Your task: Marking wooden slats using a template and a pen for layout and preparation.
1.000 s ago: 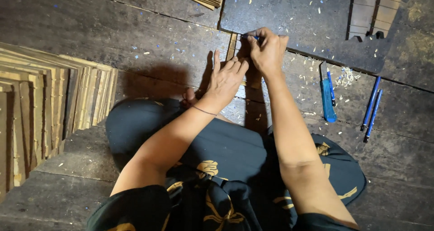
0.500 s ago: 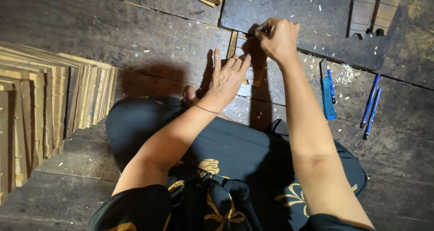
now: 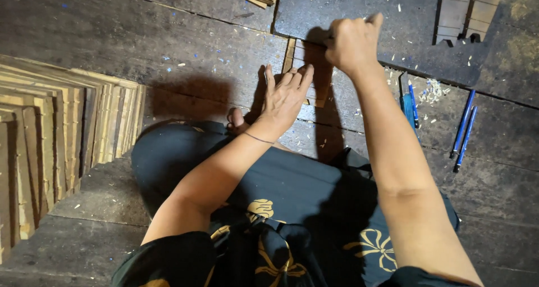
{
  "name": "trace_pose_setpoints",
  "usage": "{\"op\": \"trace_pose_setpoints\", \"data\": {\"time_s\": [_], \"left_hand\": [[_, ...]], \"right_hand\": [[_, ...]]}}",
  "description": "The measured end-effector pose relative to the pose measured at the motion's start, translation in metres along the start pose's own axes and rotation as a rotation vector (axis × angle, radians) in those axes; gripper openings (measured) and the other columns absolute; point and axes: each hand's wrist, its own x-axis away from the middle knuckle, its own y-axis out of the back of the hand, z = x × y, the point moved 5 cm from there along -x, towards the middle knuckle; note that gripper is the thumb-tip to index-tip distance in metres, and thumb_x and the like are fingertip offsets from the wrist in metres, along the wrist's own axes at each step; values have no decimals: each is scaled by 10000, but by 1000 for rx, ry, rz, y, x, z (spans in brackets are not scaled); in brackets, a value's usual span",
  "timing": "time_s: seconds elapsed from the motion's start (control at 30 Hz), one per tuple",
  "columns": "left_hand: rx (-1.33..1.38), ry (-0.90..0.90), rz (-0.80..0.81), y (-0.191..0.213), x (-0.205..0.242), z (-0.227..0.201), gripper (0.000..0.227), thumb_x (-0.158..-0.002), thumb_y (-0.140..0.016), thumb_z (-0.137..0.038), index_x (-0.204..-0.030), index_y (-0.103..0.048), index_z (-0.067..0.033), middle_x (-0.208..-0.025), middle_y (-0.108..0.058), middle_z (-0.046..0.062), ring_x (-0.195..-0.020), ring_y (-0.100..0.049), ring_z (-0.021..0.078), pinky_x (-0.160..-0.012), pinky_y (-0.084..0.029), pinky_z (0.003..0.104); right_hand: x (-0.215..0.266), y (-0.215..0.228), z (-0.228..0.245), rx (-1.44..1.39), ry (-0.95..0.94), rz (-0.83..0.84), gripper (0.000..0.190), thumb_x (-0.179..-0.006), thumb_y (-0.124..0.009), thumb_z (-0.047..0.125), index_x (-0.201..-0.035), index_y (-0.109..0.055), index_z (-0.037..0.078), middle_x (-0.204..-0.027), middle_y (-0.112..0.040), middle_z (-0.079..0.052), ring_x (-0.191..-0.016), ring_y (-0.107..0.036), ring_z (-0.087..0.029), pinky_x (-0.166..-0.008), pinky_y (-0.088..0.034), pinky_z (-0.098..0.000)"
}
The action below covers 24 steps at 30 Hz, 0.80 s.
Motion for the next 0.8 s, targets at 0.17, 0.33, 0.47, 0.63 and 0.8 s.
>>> {"op": "trace_pose_setpoints", "data": {"time_s": [0.17, 0.33, 0.47, 0.63, 0.8], "left_hand": [[6, 1, -1, -3, 0, 2, 532, -880, -628, -99, -1394, -508, -38, -1146, -670, 149, -1188, -624, 300, -1142, -184, 767], [85, -3, -11, 12, -4, 4, 589, -885, -628, -82, -1445, -458, -21, -1148, -711, 162, -1260, -629, 304, -1189, -140, 726], [195, 33, 22, 14, -7, 12, 539, -924, -655, 45, -1402, -485, -137, -1016, -736, 88, -1114, -677, 256, -1184, -200, 670], [192, 9, 45, 7, -12, 19, 576, -881, -699, -2, -1377, -461, -175, -1032, -704, 72, -1061, -666, 252, -1159, -281, 627], [282, 46, 161, 12, -18, 24, 703, -787, -858, -65, -1400, -533, -175, -1312, -630, 56, -1212, -537, 249, -1157, -172, 658]], "right_hand": [[12, 6, 32, 97, 62, -167, 80, -726, -649, 73, -726, -667, 151, -692, -711, -109, -512, -569, -335, -922, -350, -432], [77, 31, 33, -480, -129, -426, 91, -855, -740, 34, -944, -734, 16, -891, -683, -155, -794, -615, -356, -745, -501, -445], [136, 6, 37, -1022, -546, -567, 112, -953, -746, 24, -1036, -758, -51, -929, -739, -280, -914, -687, -287, -818, -551, -409], [142, 5, 60, -999, -501, -658, 102, -928, -786, 17, -1030, -774, 20, -944, -763, -206, -905, -730, -283, -784, -544, -359], [129, 10, 74, -837, -285, -711, 95, -919, -798, 37, -990, -782, 97, -943, -767, -105, -865, -718, -326, -797, -553, -400]]}}
